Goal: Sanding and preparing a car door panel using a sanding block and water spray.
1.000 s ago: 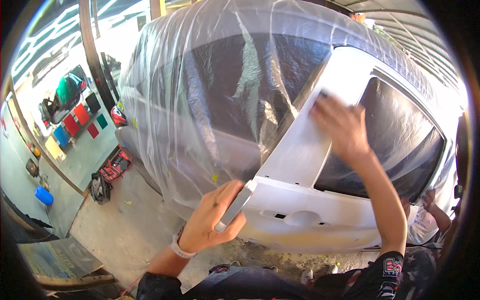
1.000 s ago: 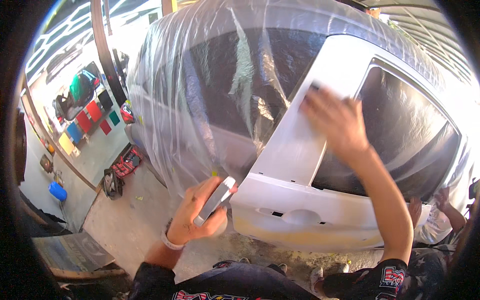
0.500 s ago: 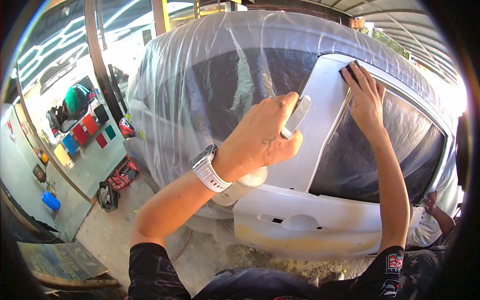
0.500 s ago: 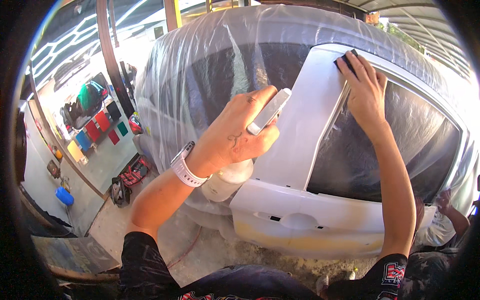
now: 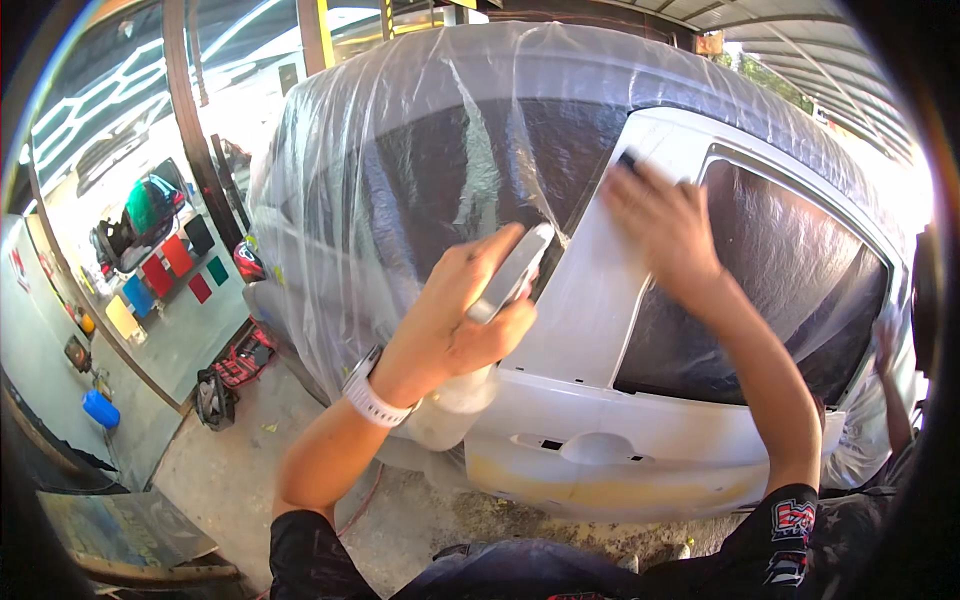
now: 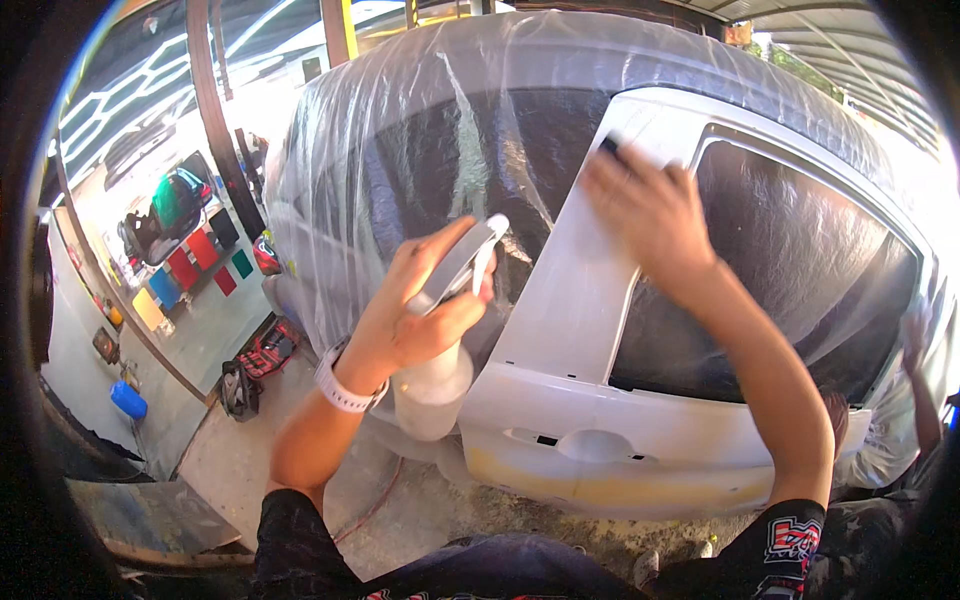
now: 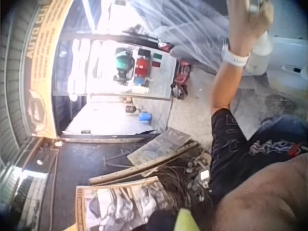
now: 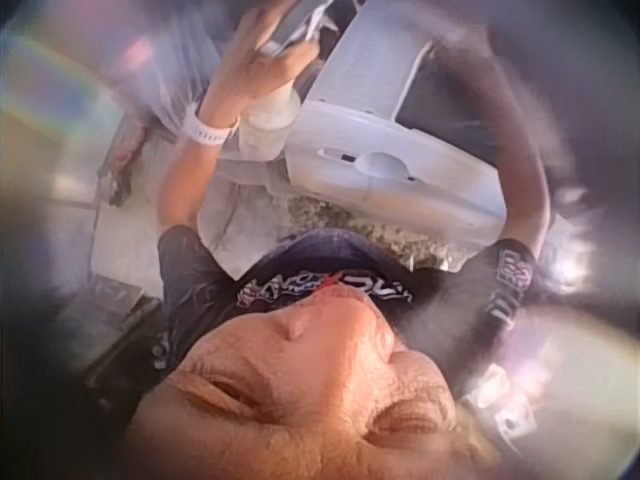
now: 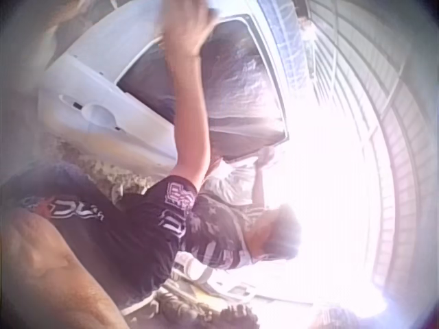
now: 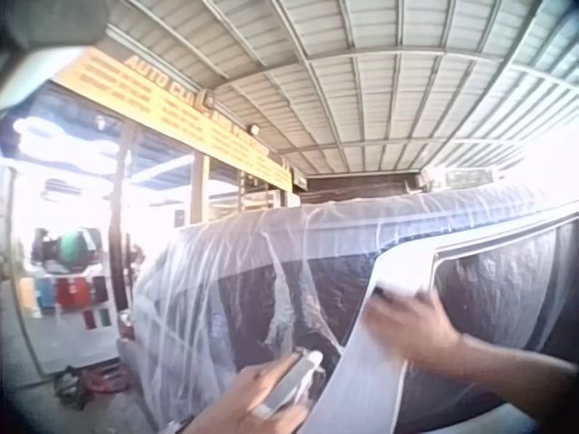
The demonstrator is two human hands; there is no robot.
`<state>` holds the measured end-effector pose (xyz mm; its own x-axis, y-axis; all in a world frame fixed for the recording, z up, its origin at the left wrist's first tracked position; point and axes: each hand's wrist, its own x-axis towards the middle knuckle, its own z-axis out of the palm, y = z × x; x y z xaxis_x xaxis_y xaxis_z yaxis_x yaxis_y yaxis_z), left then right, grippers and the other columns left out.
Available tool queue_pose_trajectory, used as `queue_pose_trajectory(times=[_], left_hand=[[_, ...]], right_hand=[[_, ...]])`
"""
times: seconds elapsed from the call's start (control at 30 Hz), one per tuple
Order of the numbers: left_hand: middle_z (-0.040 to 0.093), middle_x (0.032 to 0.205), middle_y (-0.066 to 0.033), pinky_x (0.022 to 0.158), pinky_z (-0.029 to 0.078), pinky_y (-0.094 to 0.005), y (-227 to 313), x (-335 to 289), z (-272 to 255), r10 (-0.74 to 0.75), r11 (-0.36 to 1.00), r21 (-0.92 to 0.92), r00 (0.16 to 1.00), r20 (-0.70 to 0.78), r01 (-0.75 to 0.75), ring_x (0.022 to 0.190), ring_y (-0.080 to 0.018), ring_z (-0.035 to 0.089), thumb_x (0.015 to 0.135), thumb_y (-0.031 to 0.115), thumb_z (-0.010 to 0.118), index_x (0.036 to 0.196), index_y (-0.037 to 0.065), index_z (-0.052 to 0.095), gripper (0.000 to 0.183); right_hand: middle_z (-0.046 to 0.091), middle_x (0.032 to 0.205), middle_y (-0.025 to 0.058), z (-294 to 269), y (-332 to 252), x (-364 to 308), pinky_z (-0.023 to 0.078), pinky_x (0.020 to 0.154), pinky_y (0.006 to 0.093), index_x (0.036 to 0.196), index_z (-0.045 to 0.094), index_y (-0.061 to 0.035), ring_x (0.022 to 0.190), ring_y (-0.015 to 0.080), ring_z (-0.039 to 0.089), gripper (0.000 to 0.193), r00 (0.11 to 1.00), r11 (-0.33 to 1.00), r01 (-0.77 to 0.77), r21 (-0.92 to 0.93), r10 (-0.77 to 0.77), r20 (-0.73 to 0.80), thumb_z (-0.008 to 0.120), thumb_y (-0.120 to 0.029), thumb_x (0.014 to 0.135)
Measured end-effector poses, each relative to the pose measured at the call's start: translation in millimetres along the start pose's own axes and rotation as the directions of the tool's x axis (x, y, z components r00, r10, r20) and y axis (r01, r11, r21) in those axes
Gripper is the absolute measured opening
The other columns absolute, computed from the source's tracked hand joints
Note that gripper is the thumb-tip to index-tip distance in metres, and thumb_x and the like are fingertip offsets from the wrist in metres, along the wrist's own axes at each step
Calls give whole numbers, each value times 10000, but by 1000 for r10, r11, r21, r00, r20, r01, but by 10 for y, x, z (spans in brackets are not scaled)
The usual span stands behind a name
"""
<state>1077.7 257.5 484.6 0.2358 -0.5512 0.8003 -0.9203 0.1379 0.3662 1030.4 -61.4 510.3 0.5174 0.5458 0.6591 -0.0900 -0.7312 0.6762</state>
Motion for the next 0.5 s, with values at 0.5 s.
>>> queue_pose_trajectory(times=[0.5], left_hand=[[668,1116,-42,705,500,-274,-336,-1751,239,-622,612,-470,754,212,637,788,-110,595,793,-42,592,1448,43,564,661]], right_hand=[[514,1621,-38,-166,-582,-215,398,1091,454,1469,623,-230,1491,199,463,574,971,973,143,182,-174,166,622,-148,901]])
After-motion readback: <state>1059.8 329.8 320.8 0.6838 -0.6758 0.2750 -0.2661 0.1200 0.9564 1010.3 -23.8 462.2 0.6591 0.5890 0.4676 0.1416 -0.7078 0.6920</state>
